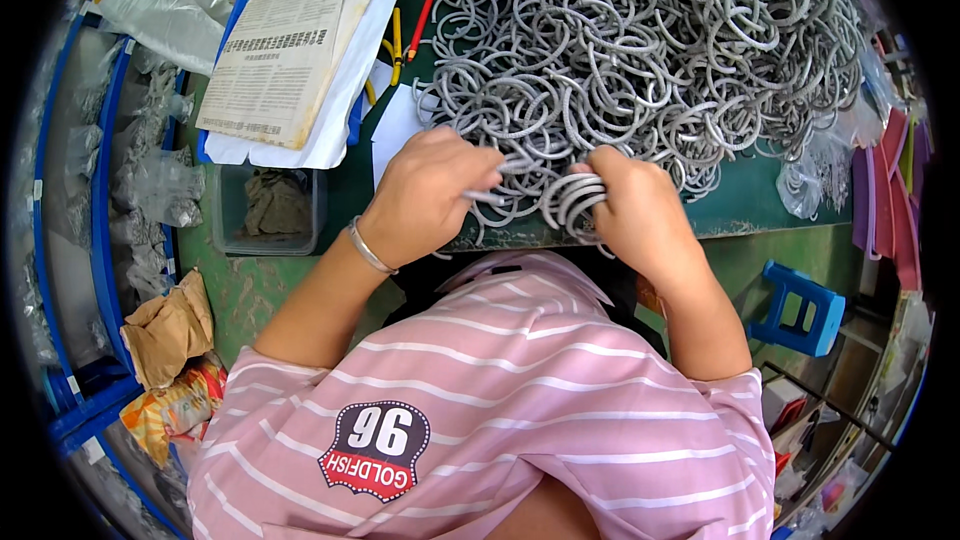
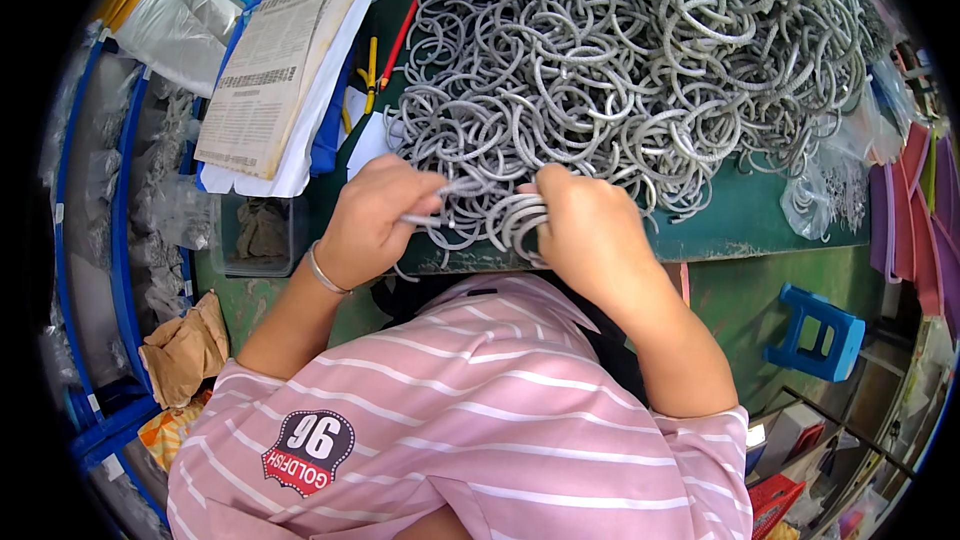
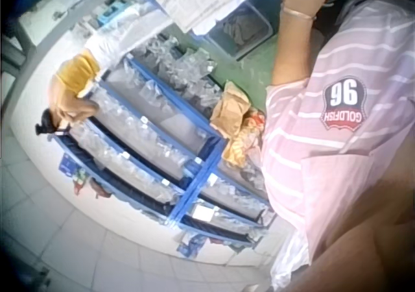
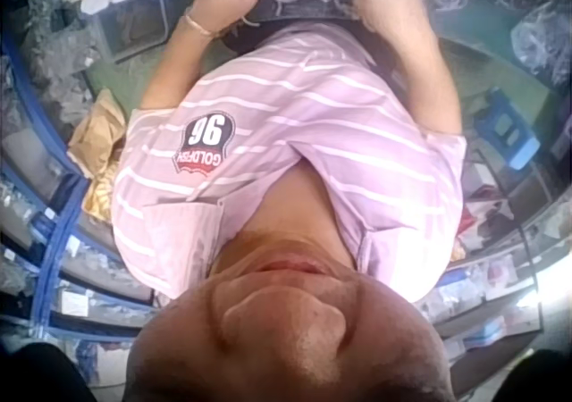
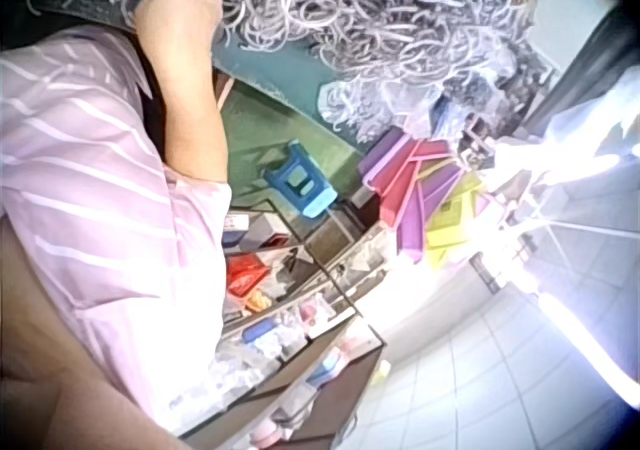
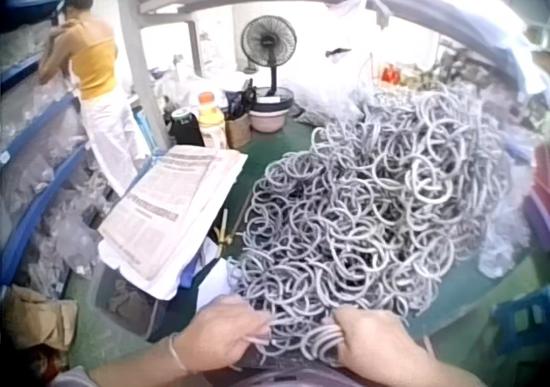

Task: The person picks up grey plastic rings from a pile and links them together by hand. They thread multiple rings onto a larger ring to create a bundled chain.

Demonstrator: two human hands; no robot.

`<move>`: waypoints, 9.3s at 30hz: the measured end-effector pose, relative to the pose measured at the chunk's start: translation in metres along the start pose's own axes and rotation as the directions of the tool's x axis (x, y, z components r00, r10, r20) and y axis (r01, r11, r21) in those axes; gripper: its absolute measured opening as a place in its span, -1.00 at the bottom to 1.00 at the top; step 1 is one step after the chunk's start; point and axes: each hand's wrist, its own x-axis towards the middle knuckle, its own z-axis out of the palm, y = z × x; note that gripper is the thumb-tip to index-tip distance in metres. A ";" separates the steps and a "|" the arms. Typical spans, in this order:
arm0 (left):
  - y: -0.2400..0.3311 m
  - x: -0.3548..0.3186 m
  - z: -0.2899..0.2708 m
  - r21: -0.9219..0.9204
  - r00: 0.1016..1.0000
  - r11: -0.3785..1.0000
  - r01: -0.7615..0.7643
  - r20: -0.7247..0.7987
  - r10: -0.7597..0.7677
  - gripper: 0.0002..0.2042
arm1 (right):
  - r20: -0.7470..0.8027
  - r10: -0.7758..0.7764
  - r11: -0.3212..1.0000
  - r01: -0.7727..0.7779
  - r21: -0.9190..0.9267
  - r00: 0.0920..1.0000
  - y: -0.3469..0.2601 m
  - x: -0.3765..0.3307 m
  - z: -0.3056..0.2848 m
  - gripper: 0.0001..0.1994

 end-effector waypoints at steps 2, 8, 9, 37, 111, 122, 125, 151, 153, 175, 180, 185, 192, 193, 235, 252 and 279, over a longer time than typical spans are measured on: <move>-0.007 0.000 -0.016 0.055 0.976 0.984 -0.169 0.151 0.159 -0.91 | -0.008 0.025 0.999 -0.025 0.046 1.000 0.007 0.000 -0.008 -0.92; -0.004 -0.023 0.009 -0.389 0.919 0.855 0.342 -0.049 -0.390 -0.86 | 0.094 0.014 0.999 -0.009 -0.046 0.995 0.008 -0.001 -0.008 -0.89; -0.001 -0.021 0.014 -0.512 0.861 0.744 0.430 -0.015 -0.508 -0.85 | 0.125 -0.006 0.994 0.019 -0.103 0.992 0.005 -0.002 -0.006 -0.88; 0.010 -0.039 0.039 -0.814 0.722 0.362 0.455 0.100 -0.684 -0.89 | -0.096 -0.057 0.998 0.056 -0.018 0.994 0.038 -0.083 0.029 -0.78; 0.019 -0.069 0.030 -0.562 0.783 0.606 0.563 0.129 -0.608 -0.79 | -0.023 -0.151 0.970 0.143 -0.196 0.988 0.044 -0.108 0.000 -0.78; -0.007 -0.090 0.019 -0.298 0.694 0.664 0.686 -0.005 -0.720 -0.84 | -0.010 -0.259 0.894 0.236 -0.380 0.966 0.065 -0.087 -0.018 -0.76; 0.004 -0.079 0.021 -0.044 0.776 0.776 0.629 -0.023 -0.630 -0.74 | 0.032 -0.294 0.900 0.288 -0.327 0.955 0.068 -0.095 0.006 -0.73; 0.025 -0.076 0.015 -0.502 0.729 0.535 0.680 0.380 -0.570 -0.89 | -0.121 -0.188 0.848 0.223 0.480 0.975 0.093 -0.114 0.031 -0.58; 0.032 -0.070 0.024 -0.605 0.717 0.417 0.679 0.424 -0.553 -0.85 | -0.099 -0.213 0.866 0.235 0.441 0.972 0.096 -0.112 0.038 -0.56; 0.057 -0.008 0.082 -0.646 0.609 -0.481 0.592 0.750 -0.257 -0.69 | 0.085 -0.448 0.867 0.455 -0.200 0.890 0.068 -0.108 -0.012 -0.82; 0.055 -0.016 0.073 -0.681 0.627 -0.420 0.600 0.726 -0.281 -0.69 | -0.003 -0.358 0.854 0.329 0.403 0.934 0.086 -0.111 -0.013 -0.80; 0.075 -0.023 0.054 -0.687 0.582 -0.137 0.713 0.690 -0.430 -0.74 | -0.082 -0.094 0.404 0.114 0.908 0.992 0.064 -0.114 0.004 -0.84; 0.103 0.003 0.040 -0.488 0.790 0.625 0.609 0.451 -0.416 -0.87 | -0.252 -0.236 0.479 0.338 0.810 0.939 0.024 -0.084 0.033 -0.52; 0.105 0.004 0.041 -0.530 0.800 0.603 0.596 0.452 -0.394 -0.89 | -0.310 -0.222 0.470 0.380 0.797 0.924 0.022 -0.080 0.039 -0.50; 0.049 -0.013 0.053 0.165 0.994 0.985 -0.052 -0.086 0.067 -0.75 | -0.183 0.090 0.976 -0.050 0.211 0.979 0.087 -0.142 -0.021 -0.90; 0.015 -0.040 0.057 0.391 0.989 0.917 -0.082 -0.079 0.122 -0.55 | -0.074 -0.369 0.885 0.326 -0.332 0.926 0.052 -0.088 0.020 -0.93; 0.053 -0.023 0.129 -0.799 0.634 -0.208 0.564 0.581 -0.510 -0.81 | -0.545 -0.216 0.957 0.285 0.045 0.810 0.049 -0.097 0.054 -0.69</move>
